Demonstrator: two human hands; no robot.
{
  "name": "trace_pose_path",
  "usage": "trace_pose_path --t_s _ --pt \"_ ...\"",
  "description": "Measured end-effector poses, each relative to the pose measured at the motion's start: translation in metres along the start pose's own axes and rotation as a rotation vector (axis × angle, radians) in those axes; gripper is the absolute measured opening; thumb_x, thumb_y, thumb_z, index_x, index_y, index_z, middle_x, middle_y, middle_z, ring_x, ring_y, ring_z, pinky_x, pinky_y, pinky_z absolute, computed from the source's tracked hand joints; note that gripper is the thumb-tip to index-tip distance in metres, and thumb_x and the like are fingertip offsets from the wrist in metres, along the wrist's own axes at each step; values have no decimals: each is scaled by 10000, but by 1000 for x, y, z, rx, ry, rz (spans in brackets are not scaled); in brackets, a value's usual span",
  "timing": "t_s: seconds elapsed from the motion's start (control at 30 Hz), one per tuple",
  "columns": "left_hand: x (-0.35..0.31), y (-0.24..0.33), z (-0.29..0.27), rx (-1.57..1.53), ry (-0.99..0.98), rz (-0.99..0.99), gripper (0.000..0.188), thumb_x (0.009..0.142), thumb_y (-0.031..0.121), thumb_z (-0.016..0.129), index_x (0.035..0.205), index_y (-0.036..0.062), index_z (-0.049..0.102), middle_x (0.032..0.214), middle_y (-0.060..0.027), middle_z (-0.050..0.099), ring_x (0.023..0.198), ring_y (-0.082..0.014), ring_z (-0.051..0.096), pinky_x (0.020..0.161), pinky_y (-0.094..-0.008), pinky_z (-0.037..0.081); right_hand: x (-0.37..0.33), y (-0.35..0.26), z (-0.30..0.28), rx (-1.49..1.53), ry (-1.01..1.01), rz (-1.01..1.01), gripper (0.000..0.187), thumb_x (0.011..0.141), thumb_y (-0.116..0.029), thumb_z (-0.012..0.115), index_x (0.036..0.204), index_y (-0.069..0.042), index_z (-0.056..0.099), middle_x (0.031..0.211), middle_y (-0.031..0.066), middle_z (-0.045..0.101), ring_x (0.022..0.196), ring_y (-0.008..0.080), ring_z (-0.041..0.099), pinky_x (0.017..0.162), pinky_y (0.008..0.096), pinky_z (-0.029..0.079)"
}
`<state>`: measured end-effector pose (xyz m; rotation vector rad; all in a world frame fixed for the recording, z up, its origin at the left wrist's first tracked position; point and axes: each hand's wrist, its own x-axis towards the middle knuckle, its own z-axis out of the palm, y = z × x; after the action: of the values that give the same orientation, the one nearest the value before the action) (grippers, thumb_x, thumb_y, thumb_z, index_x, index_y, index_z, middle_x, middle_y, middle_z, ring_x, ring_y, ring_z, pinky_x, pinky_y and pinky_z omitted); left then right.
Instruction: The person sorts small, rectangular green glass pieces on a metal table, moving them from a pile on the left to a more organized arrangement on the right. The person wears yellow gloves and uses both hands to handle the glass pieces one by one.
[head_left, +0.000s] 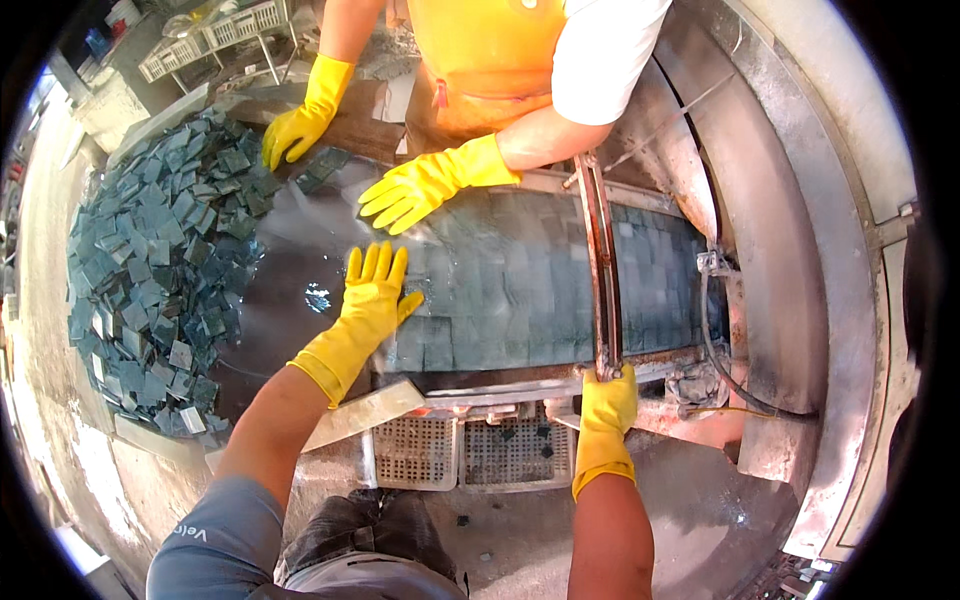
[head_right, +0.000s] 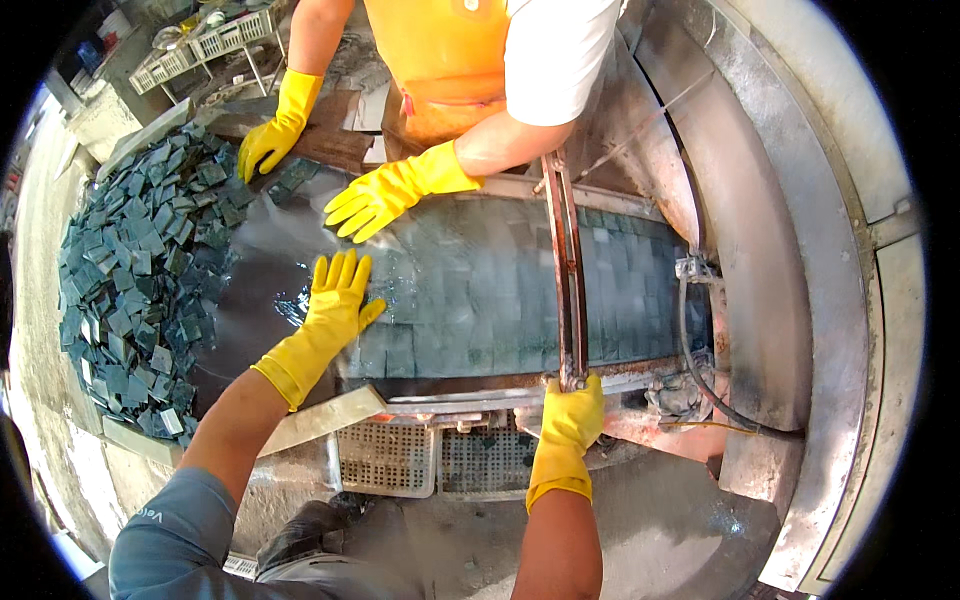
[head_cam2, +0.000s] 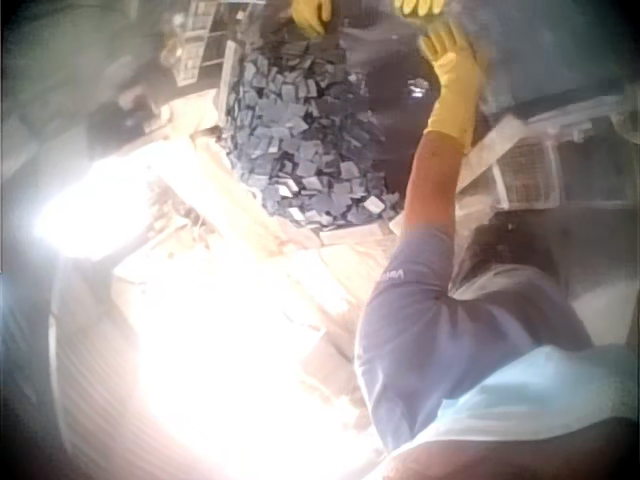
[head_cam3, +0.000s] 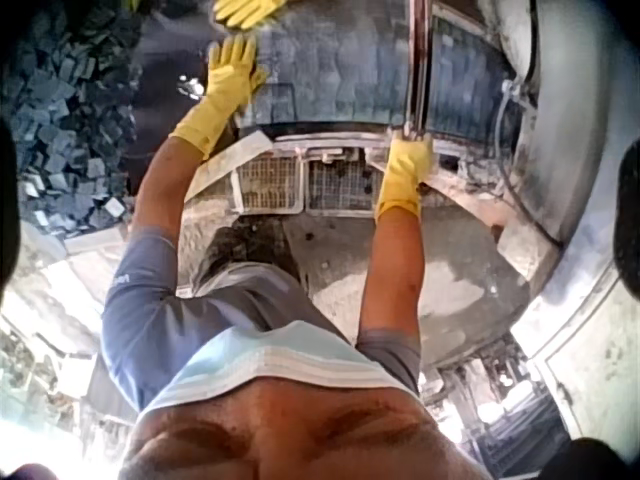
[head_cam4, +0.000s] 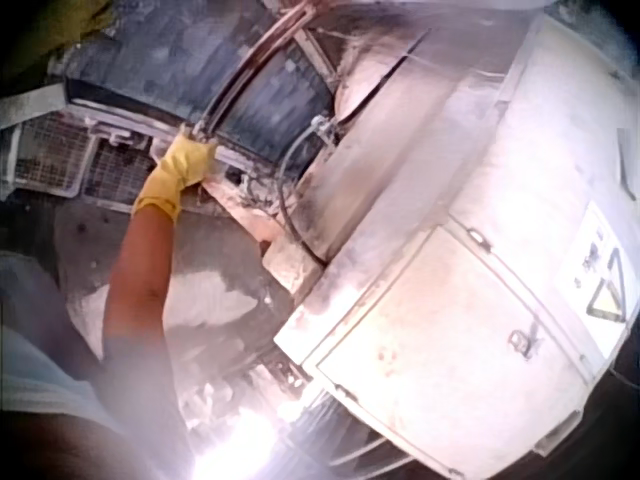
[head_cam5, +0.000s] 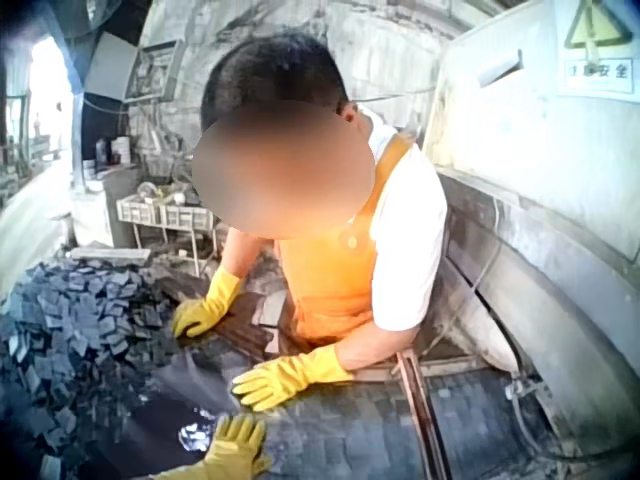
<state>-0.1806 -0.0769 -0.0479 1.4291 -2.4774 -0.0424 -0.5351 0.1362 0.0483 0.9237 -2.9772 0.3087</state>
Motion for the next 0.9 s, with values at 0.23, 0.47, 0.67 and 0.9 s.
trace_pose_path --t_s 0.23,0.47,0.67,0.9 --pt "5 -16 -12 -78 -57 196 825 929 561 718 1578 95 514 1572 -210 543 1477 -452 465 1276 -626 238 2 -3 -4 40 -62 46 590 816 -373 850 1288 -61 684 1124 206 761 1021 404 746 890 488 599" --pt "20 -1 -15 -179 -26 176 817 900 548 757 1541 86 553 1555 -225 553 1467 -460 475 1266 -612 277 0 0 2 19 -45 41 634 803 -374 855 1331 -71 678 1197 200 760 1086 378 739 948 475 589" --pt "19 -10 -9 -225 -104 330 800 924 549 716 1571 114 536 1588 -257 519 1497 -464 449 1278 -609 267 3 6 13 -42 26 -20 636 785 -411 880 1282 -61 693 1185 213 764 1113 408 727 960 470 588" --pt "8 25 -17 -113 -138 155 839 924 597 693 1593 121 519 1638 -285 452 1542 -500 371 1281 -660 196 -3 -8 -6 41 31 -4 626 771 -382 910 1273 -76 693 1116 200 768 1063 407 732 927 486 585"
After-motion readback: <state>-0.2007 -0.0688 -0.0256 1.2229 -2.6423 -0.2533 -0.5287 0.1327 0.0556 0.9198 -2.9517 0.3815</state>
